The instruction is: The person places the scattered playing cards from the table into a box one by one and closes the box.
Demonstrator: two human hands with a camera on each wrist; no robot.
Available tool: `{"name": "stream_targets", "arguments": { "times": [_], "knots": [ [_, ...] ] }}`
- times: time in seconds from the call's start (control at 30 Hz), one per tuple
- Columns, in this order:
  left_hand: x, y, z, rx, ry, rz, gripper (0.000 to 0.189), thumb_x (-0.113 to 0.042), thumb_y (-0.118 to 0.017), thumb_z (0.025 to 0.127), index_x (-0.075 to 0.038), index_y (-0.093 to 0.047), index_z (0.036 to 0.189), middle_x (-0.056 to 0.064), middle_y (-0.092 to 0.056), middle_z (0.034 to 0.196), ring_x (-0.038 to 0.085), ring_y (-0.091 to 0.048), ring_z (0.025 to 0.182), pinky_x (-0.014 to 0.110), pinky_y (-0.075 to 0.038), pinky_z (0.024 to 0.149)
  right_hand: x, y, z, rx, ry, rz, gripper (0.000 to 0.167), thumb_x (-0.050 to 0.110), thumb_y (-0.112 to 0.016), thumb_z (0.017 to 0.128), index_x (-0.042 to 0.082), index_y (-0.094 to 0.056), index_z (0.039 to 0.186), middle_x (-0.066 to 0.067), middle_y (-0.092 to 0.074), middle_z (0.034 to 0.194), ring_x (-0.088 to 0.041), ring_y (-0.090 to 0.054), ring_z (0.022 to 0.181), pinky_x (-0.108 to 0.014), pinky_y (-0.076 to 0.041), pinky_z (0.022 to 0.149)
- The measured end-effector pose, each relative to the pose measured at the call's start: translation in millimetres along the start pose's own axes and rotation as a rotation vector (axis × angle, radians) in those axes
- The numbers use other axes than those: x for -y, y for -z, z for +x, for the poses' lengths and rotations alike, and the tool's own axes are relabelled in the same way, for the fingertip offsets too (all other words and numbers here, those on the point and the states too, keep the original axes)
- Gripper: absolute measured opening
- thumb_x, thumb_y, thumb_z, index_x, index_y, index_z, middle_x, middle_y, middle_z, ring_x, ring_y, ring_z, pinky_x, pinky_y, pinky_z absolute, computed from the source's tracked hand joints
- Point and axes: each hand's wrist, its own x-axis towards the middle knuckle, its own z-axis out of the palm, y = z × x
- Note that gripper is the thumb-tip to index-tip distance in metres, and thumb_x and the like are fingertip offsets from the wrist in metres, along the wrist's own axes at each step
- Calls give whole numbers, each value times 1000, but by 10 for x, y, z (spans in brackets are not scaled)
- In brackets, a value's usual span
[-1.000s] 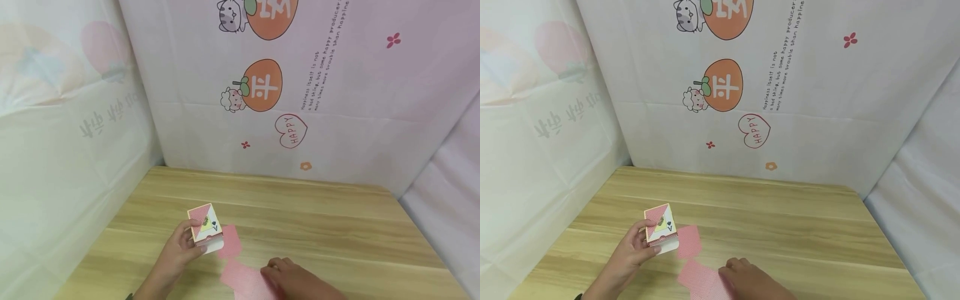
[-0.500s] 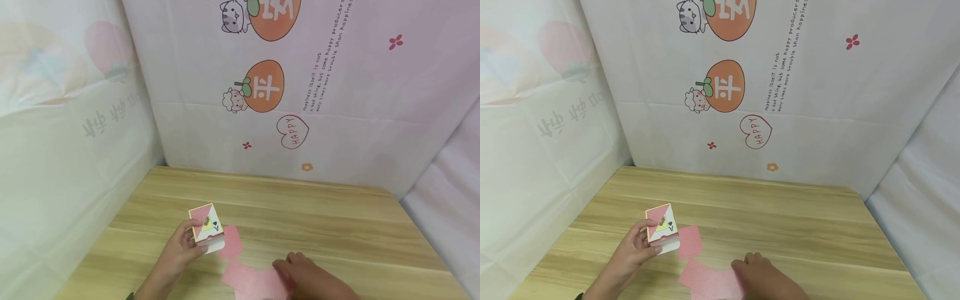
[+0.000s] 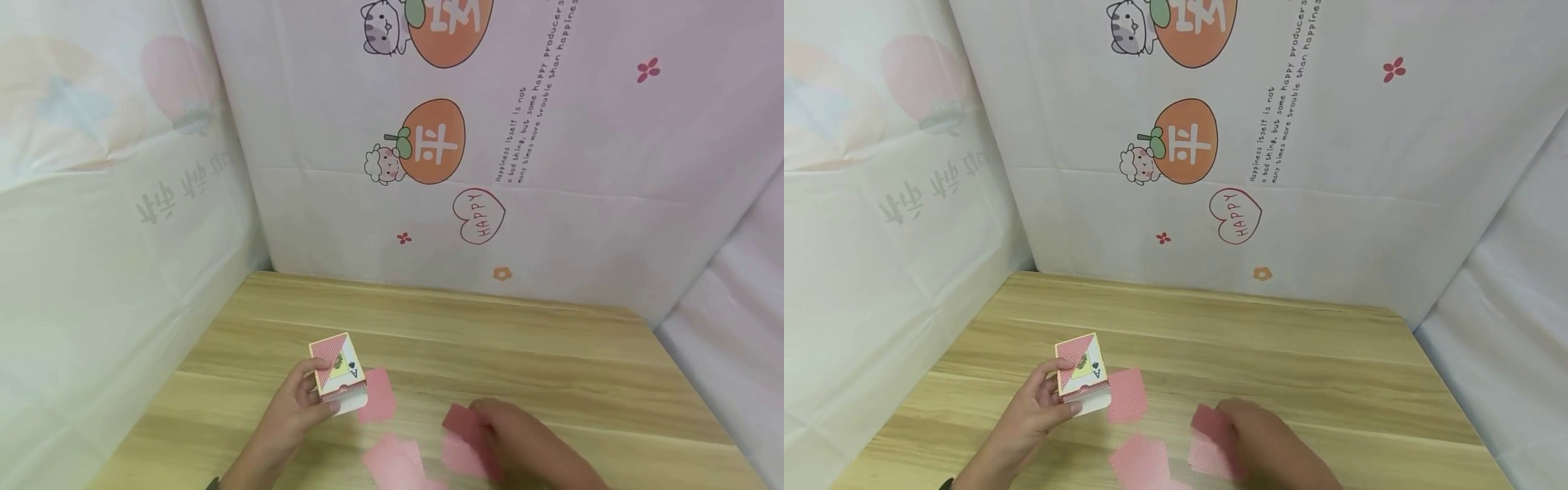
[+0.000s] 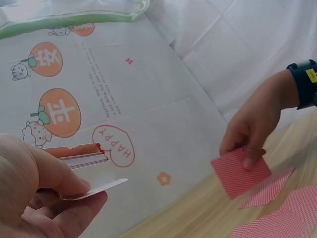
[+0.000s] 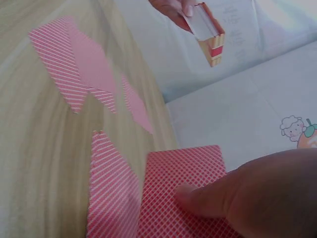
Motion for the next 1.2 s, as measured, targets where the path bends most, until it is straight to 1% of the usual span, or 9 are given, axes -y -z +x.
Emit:
{"name": "stream_targets", "arguments": {
  "times": [0.07, 0.1, 0.13, 0.27, 0.5, 0.63, 0.93, 1.07, 1.2],
  "knots": [
    [3, -2, 2, -2, 1, 0, 64, 9, -73, 81, -2, -41, 135, 18, -56, 133, 24, -64, 113, 34, -58, 91, 53, 29, 38, -28, -26, 46, 16, 17, -53, 104, 23, -58, 90, 13, -49, 72, -1, -45, 68, -22, -42, 59],
    [4, -2, 4, -4, 4, -1, 64, 9, -73, 81, -3, -41, 135, 18, -56, 133, 24, -64, 113, 34, -58, 91, 81, 34, 59, -82, 16, -58, 15, 17, -54, 105, 24, -56, 91, 14, -49, 73, 0, -46, 67, -21, -42, 58],
    [6, -2, 6, -6, 5, -2, 64, 10, -73, 81, -3, -41, 135, 18, -56, 133, 24, -64, 113, 34, -58, 91, 115, 33, 81, -95, 21, -35, 14, 22, -53, 106, 22, -54, 91, 13, -49, 71, 0, -46, 65, -22, -43, 56],
    [11, -3, 13, -5, 10, 2, 64, 10, -72, 82, -3, -40, 136, 19, -55, 134, 26, -63, 115, 35, -58, 91, 313, 10, 143, -91, -1, 200, 26, 38, -49, 107, 15, -51, 96, 6, -51, 65, -2, -45, 55, -21, -41, 46],
    [12, -8, 11, 6, 23, 9, 65, 8, -72, 83, -4, -39, 138, 21, -53, 136, 29, -61, 116, 34, -57, 92, 652, -161, 252, 115, 43, 668, 33, 31, -45, 109, 9, -51, 133, -6, -66, 78, -6, -49, 54, -15, -40, 47],
    [18, 6, 15, 23, 9, 9, 65, 7, -73, 83, -4, -40, 138, 20, -52, 138, 26, -62, 117, 34, -57, 93, 806, -311, 319, 202, 66, 830, 30, 28, -51, 107, 6, -54, 128, -8, -66, 75, -7, -44, 51, -17, -35, 47],
    [20, 22, 25, 97, -6, 22, 62, 5, -69, 87, -6, -37, 139, 22, -50, 136, 26, -63, 115, 36, -57, 95, 1038, -543, 417, 238, 78, 846, 22, 25, -58, 104, 5, -59, 111, 0, -55, 62, -6, -44, 52, -17, -37, 48],
    [25, 10, 24, 123, -49, 23, 61, 5, -69, 87, -6, -37, 139, 24, -50, 139, 22, -64, 116, 36, -57, 94, 1045, -568, 456, 237, 74, 848, 22, 27, -58, 103, 6, -60, 112, 0, -58, 64, -6, -44, 51, -18, -37, 48],
    [37, -5, 20, 121, -75, 25, 60, 7, -68, 86, -4, -38, 137, 23, -52, 137, 22, -65, 113, 37, -58, 92, 1041, -567, 484, 233, 91, 869, 29, 23, -62, 102, 8, -58, 126, -7, -70, 77, -6, -47, 54, -18, -41, 49]
  ]
}}
